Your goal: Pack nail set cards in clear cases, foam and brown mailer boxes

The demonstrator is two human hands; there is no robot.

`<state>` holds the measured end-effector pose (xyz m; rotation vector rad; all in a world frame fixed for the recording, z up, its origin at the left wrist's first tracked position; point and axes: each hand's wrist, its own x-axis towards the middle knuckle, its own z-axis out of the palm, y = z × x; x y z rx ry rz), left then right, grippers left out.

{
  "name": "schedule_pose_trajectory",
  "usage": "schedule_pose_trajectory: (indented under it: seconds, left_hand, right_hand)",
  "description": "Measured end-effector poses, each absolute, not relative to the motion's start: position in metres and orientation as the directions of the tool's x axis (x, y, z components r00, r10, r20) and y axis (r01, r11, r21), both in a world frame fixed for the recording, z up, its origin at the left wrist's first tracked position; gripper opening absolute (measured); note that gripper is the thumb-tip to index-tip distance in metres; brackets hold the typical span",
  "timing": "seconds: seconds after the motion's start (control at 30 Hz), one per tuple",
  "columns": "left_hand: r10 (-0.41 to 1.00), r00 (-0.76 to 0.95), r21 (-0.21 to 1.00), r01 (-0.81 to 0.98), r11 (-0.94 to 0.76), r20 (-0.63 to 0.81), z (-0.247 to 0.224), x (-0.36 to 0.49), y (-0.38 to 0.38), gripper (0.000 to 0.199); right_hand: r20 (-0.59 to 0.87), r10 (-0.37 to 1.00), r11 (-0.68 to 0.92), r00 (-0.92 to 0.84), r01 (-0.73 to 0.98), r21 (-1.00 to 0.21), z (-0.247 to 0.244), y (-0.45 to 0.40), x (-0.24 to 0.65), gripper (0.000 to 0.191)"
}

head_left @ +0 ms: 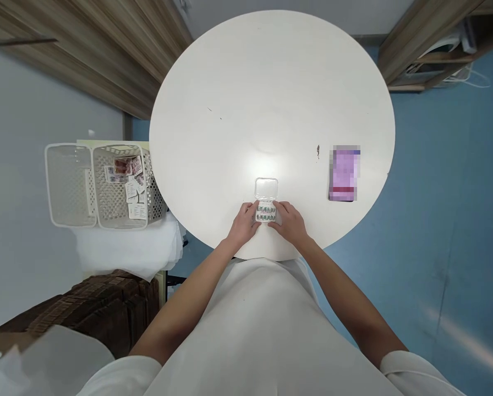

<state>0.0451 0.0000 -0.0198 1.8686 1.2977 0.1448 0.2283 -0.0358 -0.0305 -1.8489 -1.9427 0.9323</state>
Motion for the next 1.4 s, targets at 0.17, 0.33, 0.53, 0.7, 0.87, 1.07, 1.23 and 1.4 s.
schedule_pose_trajectory:
  seconds: [0.17,0.33,0.53,0.7,0.87,1.07,1.23,1.4]
  left_hand:
    - [0.812,0.46,0.69,0.717,-0.101,-0.359,-0.021,0.045,-0.001,0.069]
    - [0.818,0.434,0.683,0.727,-0.07,-0.378,-0.017,0.047,-0.004,0.073]
    - [0.844,0.323,0.764,0.629,0.147,-0.428,-0.01,0.045,-0.003,0.068]
    - [0.858,0.155,0.746,0.585,0.319,-0.489,-0.013,0.045,-0.002,0.048]
    - [0.844,0.078,0.732,0.545,0.409,-0.53,-0.02,0.049,-0.002,0.04]
    - [0.805,0.029,0.757,0.361,0.544,-0.593,-0.025,0.053,-0.001,0.032]
    - [0.765,0.129,0.775,0.154,0.613,-0.631,-0.018,0.057,0.0,0.033]
    - [0.728,0.264,0.765,0.067,0.64,-0.632,0.003,0.054,0.0,0.035]
  right_hand:
    - [-0.22,0.967,-0.042,-0.127,0.774,-0.631,-0.034,-0.037,0.229,0.065]
    - [-0.227,0.97,-0.092,-0.089,0.727,-0.681,-0.036,-0.039,0.226,0.067]
    - [-0.381,0.923,-0.361,0.05,0.457,-0.813,-0.024,-0.033,0.231,0.067]
    - [-0.547,0.833,-0.553,0.081,0.154,-0.819,-0.017,-0.029,0.24,0.049]
    - [-0.583,0.805,-0.593,0.109,0.124,-0.795,-0.019,-0.023,0.235,0.042]
    - [-0.601,0.788,-0.614,0.134,0.105,-0.782,-0.026,-0.019,0.233,0.039]
    - [-0.594,0.791,-0.6,0.146,-0.01,-0.8,-0.019,-0.022,0.24,0.038]
    - [-0.573,0.8,-0.56,0.179,-0.12,-0.82,0.006,-0.029,0.24,0.041]
